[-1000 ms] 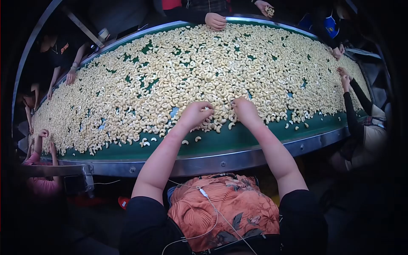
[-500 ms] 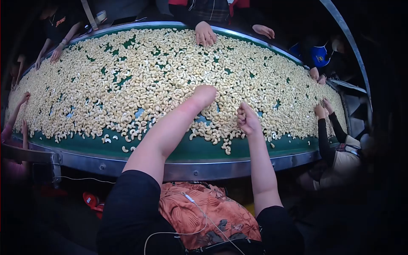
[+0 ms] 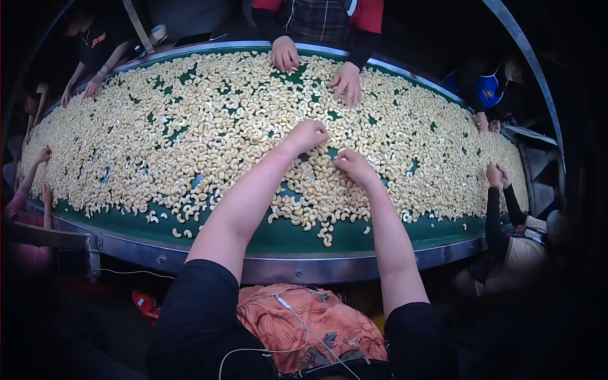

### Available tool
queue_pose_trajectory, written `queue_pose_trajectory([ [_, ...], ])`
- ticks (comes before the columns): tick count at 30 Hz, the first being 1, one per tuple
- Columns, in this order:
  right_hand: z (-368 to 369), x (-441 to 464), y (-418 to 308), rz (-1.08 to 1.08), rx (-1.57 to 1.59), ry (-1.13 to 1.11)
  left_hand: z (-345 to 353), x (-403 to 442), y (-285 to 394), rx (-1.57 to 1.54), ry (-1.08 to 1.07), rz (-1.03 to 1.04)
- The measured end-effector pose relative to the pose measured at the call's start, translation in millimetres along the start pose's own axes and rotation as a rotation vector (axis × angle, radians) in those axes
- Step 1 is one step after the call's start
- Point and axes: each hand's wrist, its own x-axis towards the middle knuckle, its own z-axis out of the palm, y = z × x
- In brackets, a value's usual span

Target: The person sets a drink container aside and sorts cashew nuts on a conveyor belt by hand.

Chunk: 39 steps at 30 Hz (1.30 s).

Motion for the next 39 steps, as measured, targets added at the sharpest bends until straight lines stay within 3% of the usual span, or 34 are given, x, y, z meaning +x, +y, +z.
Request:
queue_pose_trajectory([
  [3, -23.2, -38.8, 13.0, 0.028, 0.984, -0.177, 16.5, 28.4, 14.7, 0.425, -0.013, 0.056],
  [6, -41.5, -50.5, 9.1, 0.11, 1.253, 0.019, 29.1, 43.3, 25.6, 0.685, -0.097, 0.053],
  [9, -64.4, -14.7, 24.9, 0.0, 0.856, 0.01, 41.0, 52.3, 23.6, 0.786, -0.103, 0.079],
  [10, -65.3, -1.7, 23.7, 0.021, 0.564, 0.128, 42.2, 49.1, 24.9, 0.782, -0.074, 0.081],
  [11, -63.0, 4.7, 17.4, -0.123, 0.254, 0.227, 37.6, 43.3, 34.0, 0.78, -0.045, 0.082],
  [12, -58.9, 10.0, 10.8, -0.263, -0.057, 0.324, 27.2, 42.0, 44.3, 0.37, -0.269, -0.286],
  [13, -54.6, 15.3, 4.8, -0.397, -0.368, 0.419, 26.0, 41.6, 34.6, 0.118, -0.221, -0.27],
  [17, -45.5, 34.0, -7.5, -0.402, -0.777, 0.37, 15.1, 12.4, 15.1, -0.946, -0.092, -0.281],
  [19, -45.0, 36.7, -10.0, -0.372, -0.834, 0.311, 18.3, -0.3, 25.9, -1.071, -0.073, -0.248],
  [20, -44.0, 35.7, -5.1, -0.475, -0.828, 0.371, 21.8, -5.2, 31.3, -1.101, -0.061, -0.247],
  [23, -48.6, 12.1, -5.6, -0.066, 0.254, 0.101, 34.0, -19.3, 54.0, -1.213, 0.007, -0.189],
  [24, -54.9, 6.8, 5.0, -0.012, 0.758, -0.168, 43.4, -23.2, 63.9, -1.264, 0.067, -0.161],
  [26, -39.3, -27.3, 20.1, 0.075, 1.399, -0.255, 63.3, -34.1, 85.6, -1.279, 0.175, -0.095],
  [27, -31.5, -42.1, 22.1, 0.159, 1.564, -0.293, 76.2, -44.1, 100.4, -1.24, 0.237, -0.053],
  [29, -13.0, -84.7, -0.6, 0.263, 1.661, -0.071, 110.3, -53.6, 100.3, -0.988, 0.325, 0.09],
  [31, 5.5, -91.5, 22.0, 0.259, 1.782, 0.078, 127.0, -71.5, 109.7, -0.684, 0.228, 0.006],
  [32, 15.0, -74.6, 63.4, 0.175, 1.912, -0.037, 139.9, -74.6, 106.8, -0.573, 0.246, 0.062],
  [35, 1.2, -109.5, 38.5, 0.05, 1.923, -0.093, 152.0, -80.8, 121.4, -0.458, 0.299, 0.295],
  [36, -11.2, -119.2, 29.4, 0.264, 1.979, -0.062, 151.5, -76.6, 125.0, -0.458, 0.318, 0.334],
  [39, -25.7, -140.3, 26.4, 0.208, 1.96, 0.012, 144.7, -36.0, 136.4, -0.463, 0.425, 0.256],
])
